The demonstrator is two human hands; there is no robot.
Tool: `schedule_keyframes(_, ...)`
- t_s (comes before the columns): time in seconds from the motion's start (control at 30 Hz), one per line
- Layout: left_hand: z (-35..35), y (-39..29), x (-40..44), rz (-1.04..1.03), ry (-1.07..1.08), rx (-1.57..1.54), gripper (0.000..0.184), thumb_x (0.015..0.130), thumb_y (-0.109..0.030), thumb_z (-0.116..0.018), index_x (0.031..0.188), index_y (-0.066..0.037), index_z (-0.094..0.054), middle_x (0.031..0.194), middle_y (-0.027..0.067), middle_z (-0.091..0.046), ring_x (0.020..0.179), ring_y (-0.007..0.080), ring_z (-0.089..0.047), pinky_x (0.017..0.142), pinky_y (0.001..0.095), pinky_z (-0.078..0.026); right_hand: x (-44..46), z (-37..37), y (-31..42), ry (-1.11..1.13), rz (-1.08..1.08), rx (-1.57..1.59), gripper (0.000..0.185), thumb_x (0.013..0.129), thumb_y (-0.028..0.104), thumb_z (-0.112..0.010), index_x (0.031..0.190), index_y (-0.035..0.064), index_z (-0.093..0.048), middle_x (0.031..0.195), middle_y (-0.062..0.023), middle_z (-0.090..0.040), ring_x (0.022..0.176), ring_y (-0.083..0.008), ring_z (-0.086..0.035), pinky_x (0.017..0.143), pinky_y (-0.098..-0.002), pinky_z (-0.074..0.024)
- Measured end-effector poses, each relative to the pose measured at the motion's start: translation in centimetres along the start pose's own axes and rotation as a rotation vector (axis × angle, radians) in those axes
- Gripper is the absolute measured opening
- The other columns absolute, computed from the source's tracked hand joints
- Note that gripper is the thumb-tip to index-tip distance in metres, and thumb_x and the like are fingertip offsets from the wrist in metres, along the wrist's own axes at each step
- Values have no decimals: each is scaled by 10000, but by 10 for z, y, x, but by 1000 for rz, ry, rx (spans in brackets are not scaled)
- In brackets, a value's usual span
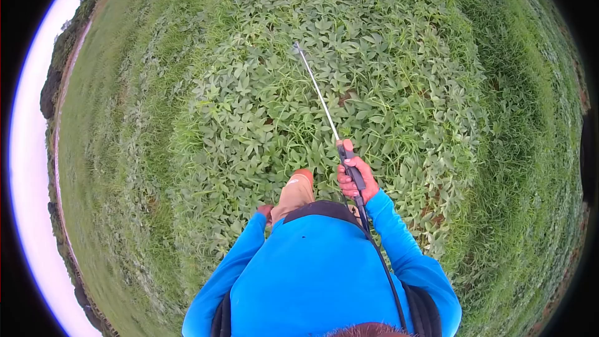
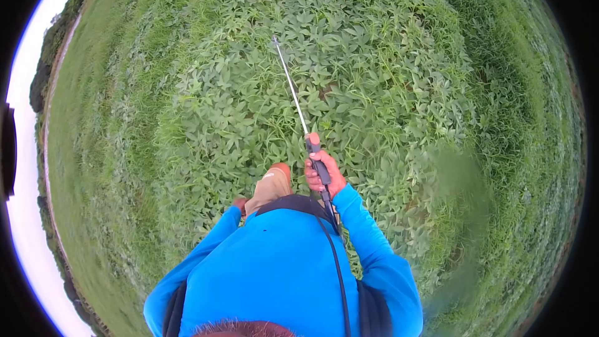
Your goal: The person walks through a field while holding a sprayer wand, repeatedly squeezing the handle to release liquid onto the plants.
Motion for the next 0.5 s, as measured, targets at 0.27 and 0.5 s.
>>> schedule_keyframes(0.27,49,0,76,-529,-72,80,430,833,-397,-558,1068,-47,-642,992,151,-676,907,282,-619,801,387,-478,81,-53,22,183,-164,-172,290,804,383,-573,784,125,-443,585,40,-389,386,-58,-334,302,-214,-295)
schedule_keyframes(0.5,81,-76,61,-446,-149,272,395,876,-389,-533,1057,-59,-653,995,148,-665,932,258,-610,837,357,-464,144,-111,35,321,-264,-296,302,790,386,-597,770,125,-446,589,39,-398,395,-47,-339,307,-197,-284)
Point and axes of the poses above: each hand's wrist, its own x-axis towards the middle knuckle, its own z-axis out of the back of the hand, y = z × x, the point moved 8 cm from there along x, towards the middle knuckle
